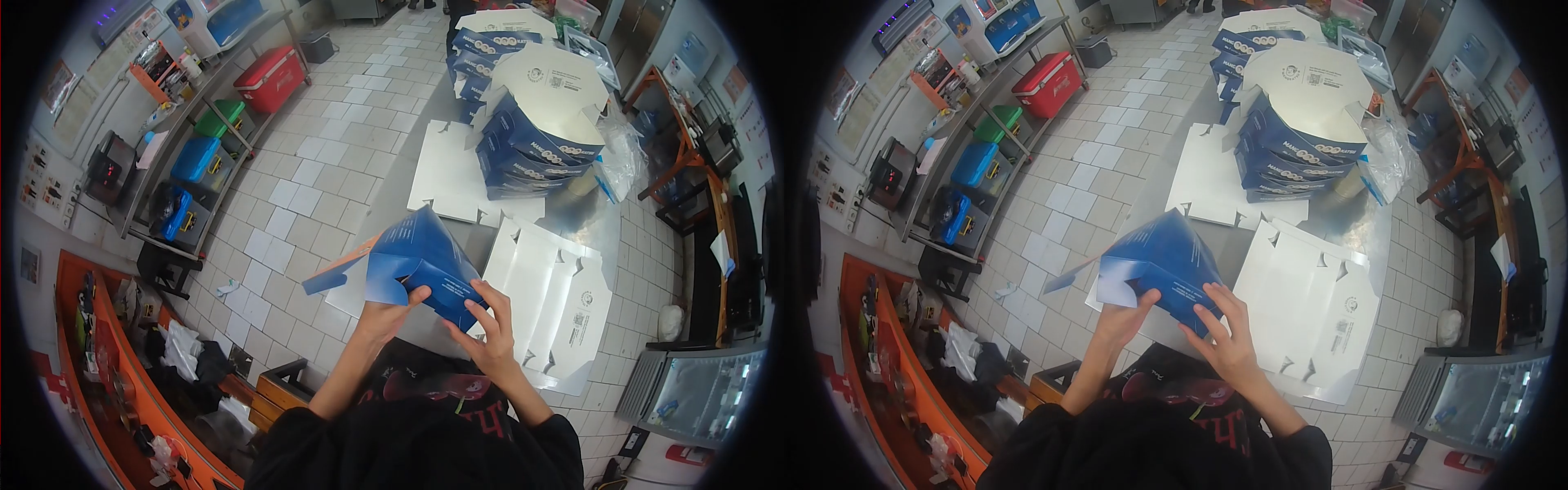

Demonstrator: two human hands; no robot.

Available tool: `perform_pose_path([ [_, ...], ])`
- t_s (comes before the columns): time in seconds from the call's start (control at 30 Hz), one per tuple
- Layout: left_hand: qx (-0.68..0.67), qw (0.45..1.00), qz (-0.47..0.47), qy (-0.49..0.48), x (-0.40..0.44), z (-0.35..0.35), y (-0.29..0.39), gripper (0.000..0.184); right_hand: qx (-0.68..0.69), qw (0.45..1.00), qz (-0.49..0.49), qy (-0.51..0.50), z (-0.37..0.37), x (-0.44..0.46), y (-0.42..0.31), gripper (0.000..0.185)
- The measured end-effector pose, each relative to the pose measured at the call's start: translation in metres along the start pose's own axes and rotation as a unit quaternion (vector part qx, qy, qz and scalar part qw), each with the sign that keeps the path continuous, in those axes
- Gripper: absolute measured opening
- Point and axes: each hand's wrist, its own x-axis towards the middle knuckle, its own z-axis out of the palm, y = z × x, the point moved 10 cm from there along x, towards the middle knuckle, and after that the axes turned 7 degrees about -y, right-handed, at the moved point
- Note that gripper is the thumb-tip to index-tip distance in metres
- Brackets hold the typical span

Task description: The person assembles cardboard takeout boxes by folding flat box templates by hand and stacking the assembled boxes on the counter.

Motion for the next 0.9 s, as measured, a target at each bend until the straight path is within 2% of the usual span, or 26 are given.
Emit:
perform_pose_path([
  [0.07,-0.076,0.996,-0.046,0.008,-0.001,-0.003,-0.014,0.043,0.009,1.0,0.001,-0.003,0.0,0.001,-0.001,0.058],
  [0.13,-0.065,0.996,-0.057,0.027,-0.002,-0.004,-0.016,0.044,0.015,1.0,-0.001,-0.005,-0.001,0.0,-0.001,0.058],
  [0.2,-0.148,0.985,-0.085,0.037,-0.007,-0.002,-0.025,0.043,0.008,1.0,-0.003,-0.006,0.0,-0.003,-0.003,0.058],
  [0.23,-0.149,0.985,-0.084,0.037,-0.008,-0.002,-0.025,0.043,0.008,1.0,-0.004,-0.007,0.0,-0.004,-0.003,0.058],
  [0.33,-0.097,0.993,-0.059,0.008,-0.009,-0.002,-0.01,0.046,0.007,1.0,0.009,-0.002,-0.002,-0.007,0.002,0.057],
  [0.4,0.093,0.994,-0.05,0.001,-0.009,-0.008,0.014,0.054,-0.036,0.999,-0.008,-0.013,-0.004,-0.005,0.002,0.058],
  [0.47,0.116,0.99,-0.081,0.022,-0.012,-0.015,0.014,0.061,-0.031,0.999,-0.015,-0.014,-0.009,-0.003,0.0,0.055],
  [0.53,0.054,0.997,-0.047,0.006,-0.013,-0.007,0.024,0.043,-0.068,0.996,-0.042,-0.036,-0.009,-0.002,-0.004,0.05],
  [0.57,0.054,0.997,-0.047,0.006,-0.013,-0.004,0.032,0.043,-0.068,0.996,-0.042,-0.035,-0.013,-0.001,-0.002,0.05],
  [0.63,-0.17,0.975,-0.112,-0.085,-0.011,0.022,0.035,0.038,-0.076,0.994,-0.059,-0.042,-0.018,0.0,-0.001,0.047],
  [0.67,-0.17,0.975,-0.112,-0.085,-0.009,0.018,0.034,0.038,-0.076,0.994,-0.059,-0.042,-0.021,0.002,0.0,0.047],
  [0.73,0.084,0.983,-0.164,0.011,-0.01,-0.017,0.022,0.036,-0.096,0.988,-0.09,-0.08,-0.018,0.003,-0.006,0.041],
  [0.87,0.14,0.966,-0.216,0.01,0.0,-0.031,0.029,0.038,-0.14,0.974,-0.116,-0.137,-0.017,0.008,-0.007,0.033],
  [0.9,0.084,0.965,-0.249,-0.005,0.0,-0.031,0.022,0.036,-0.157,0.97,-0.127,-0.138,-0.018,0.009,-0.008,0.031],
])
